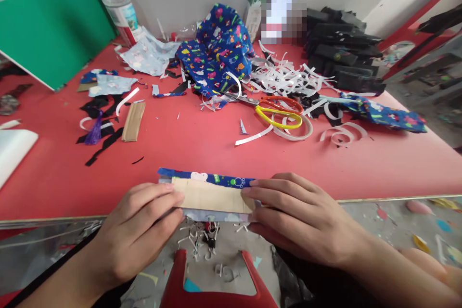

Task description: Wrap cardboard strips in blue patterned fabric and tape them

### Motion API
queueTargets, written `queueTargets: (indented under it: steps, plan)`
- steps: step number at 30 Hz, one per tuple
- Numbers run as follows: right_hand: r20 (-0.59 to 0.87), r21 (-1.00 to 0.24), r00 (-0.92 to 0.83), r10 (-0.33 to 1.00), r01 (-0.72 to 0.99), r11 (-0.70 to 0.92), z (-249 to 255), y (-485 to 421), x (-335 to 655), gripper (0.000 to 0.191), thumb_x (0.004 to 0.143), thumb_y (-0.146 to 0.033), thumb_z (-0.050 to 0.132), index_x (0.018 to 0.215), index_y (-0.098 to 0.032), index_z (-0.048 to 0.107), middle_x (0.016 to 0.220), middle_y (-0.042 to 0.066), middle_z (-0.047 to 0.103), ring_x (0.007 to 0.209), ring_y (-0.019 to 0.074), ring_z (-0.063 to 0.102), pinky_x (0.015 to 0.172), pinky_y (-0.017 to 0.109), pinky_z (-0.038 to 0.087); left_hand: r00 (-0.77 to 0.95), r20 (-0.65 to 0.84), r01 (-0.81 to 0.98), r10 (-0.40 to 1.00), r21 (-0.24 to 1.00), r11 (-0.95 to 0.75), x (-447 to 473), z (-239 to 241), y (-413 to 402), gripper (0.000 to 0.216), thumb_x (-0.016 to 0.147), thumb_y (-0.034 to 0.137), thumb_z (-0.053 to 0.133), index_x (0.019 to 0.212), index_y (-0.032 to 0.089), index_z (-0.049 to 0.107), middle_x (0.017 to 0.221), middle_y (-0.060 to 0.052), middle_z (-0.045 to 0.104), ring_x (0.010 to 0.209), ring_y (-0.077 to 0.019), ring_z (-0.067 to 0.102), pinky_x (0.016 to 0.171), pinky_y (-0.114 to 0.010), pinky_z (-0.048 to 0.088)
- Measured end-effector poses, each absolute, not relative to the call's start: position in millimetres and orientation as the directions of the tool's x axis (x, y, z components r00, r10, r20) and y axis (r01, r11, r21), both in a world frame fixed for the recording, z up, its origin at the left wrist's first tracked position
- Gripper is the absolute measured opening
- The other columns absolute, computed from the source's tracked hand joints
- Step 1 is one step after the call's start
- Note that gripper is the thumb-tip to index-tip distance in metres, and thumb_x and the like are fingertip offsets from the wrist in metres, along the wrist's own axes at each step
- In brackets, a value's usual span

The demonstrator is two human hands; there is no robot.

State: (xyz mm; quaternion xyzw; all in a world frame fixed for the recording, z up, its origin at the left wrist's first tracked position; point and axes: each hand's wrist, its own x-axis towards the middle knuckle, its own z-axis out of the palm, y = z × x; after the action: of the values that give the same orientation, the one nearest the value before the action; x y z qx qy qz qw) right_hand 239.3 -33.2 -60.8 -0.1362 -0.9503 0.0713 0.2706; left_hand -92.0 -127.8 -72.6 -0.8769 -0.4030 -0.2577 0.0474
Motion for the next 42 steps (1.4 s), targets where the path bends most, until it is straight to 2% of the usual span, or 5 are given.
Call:
queueTargets:
  steps: [6,10,19,34,42]
  plan:
    - [0.495,-0.337,-0.762,0.418,0.275,0.901,-68.4,-35.3,232.3,0.011,0.099,-0.01,0.066,0.107,-0.017,0.069,0.117,0.011,0.082,0.104,0.0236,0.076,0.092,0.041,0.06,0.554,0.477,0.715,0.682,0.148,-0.684,-91.8,-69.7,-124.7,0.028,0.091,-0.002,0.067,0.113,0.014,0.071,0.114,-0.012,0.077,0.111,-0.0271,0.07,0.097,-0.046,0.06]
    - [0.489,-0.365,-0.758,0.431,0.271,0.891,-69.5,-35.5,235.9,0.013,0.096,-0.01,0.071,0.105,-0.02,0.068,0.126,0.009,0.08,0.115,0.0232,0.076,0.105,0.042,0.058,0.517,0.484,0.731,0.706,0.179,-0.658,-88.6,-64.3,-124.8,0.024,0.093,-0.002,0.069,0.112,0.012,0.07,0.108,-0.011,0.076,0.104,-0.0241,0.069,0.094,-0.044,0.059]
    - [0.45,-0.446,-0.729,0.515,0.316,0.837,-69.4,-39.9,233.7,0.009,0.099,-0.014,0.069,0.102,-0.021,0.064,0.125,0.007,0.08,0.121,0.0177,0.073,0.119,0.039,0.047,0.503,0.46,0.75,0.732,0.189,-0.634,-77.4,-63.3,-118.8,0.022,0.094,-0.007,0.066,0.109,0.008,0.068,0.112,-0.012,0.073,0.113,-0.0229,0.066,0.102,-0.042,0.056]
    - [0.361,-0.618,-0.561,0.745,0.455,0.641,-61.9,-47.4,211.5,0.019,0.096,-0.013,0.061,0.081,-0.024,0.056,0.106,0.004,0.077,0.092,0.0188,0.072,0.089,0.04,0.057,0.292,0.328,0.83,0.898,0.379,-0.409,-52.4,-41.5,-106.7,0.023,0.102,0.005,0.054,0.084,0.02,0.056,0.095,-0.005,0.061,0.089,-0.0169,0.062,0.076,-0.03,0.051]
    - [0.274,-0.687,-0.536,0.799,0.472,0.552,-57.9,-46.2,208.3,0.023,0.092,-0.012,0.061,0.074,-0.023,0.052,0.107,0.003,0.075,0.087,0.0178,0.068,0.074,0.032,0.055,0.256,0.436,0.868,0.863,0.289,-0.404,-53.2,-41.8,-111.8,0.014,0.098,0.004,0.062,0.098,0.018,0.062,0.097,-0.005,0.068,0.092,-0.0175,0.067,0.082,-0.031,0.055]
